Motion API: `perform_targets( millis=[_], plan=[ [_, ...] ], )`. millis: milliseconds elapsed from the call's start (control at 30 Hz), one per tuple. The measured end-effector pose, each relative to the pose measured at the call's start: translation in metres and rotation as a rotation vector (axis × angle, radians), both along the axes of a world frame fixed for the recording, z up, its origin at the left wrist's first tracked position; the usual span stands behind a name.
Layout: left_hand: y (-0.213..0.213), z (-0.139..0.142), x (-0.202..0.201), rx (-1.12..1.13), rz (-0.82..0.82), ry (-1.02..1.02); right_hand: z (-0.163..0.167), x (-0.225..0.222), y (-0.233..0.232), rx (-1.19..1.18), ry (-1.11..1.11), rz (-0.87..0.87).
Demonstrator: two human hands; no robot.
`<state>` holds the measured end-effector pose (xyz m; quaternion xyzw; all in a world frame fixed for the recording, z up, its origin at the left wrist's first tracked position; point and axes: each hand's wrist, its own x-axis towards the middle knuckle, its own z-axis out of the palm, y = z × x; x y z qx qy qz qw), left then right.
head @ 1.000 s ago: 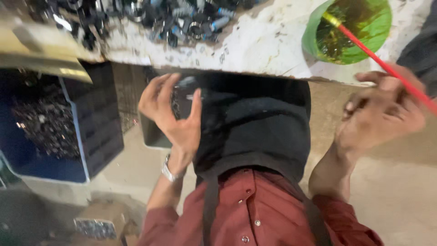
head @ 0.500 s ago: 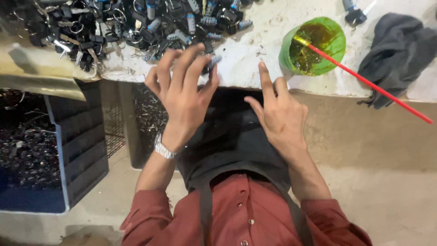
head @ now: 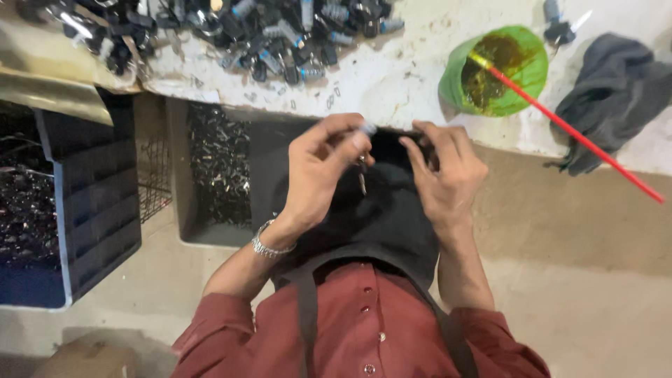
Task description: The person picks small metal fittings one at a time from a bin, holds each fitting and brushes a liquid from a green cup onto it using a long-handled brush, then places the treated fitting on the workbench. The person repeats this brushing cycle continuously throughout the clip.
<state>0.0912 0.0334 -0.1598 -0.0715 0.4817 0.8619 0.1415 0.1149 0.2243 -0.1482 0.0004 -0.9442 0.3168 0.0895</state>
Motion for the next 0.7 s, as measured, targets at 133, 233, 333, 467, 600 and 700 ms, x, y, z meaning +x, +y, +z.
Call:
perform_targets(
  millis=[133,233,333,467,600,700],
  plan=[
    [0.005,0.0,0.004,-0.149,0.033,0.032,0.002,-0.007,0.002,0.304,-0.028,0.072],
    [0.005,-0.003,0.008,-0.325,-0.016,-0.001,0.004,-0.013,0.001,0.44,-0.101,0.119],
    [0.003,-0.008,0.01,-0.31,0.0,-0.01,0.002,-0.013,-0.001,0.468,-0.111,0.107],
    [0.004,-0.01,0.01,-0.078,0.022,-0.042,-0.001,-0.005,-0.003,0.489,-0.024,0.112],
    [0.004,-0.01,0.013,-0.13,-0.009,0.087,0.0,-0.006,0.001,0.422,-0.008,0.138],
    [-0.001,-0.015,0.019,-0.256,-0.019,0.227,0.001,-0.004,0.005,0.485,-0.027,0.192]
  ],
)
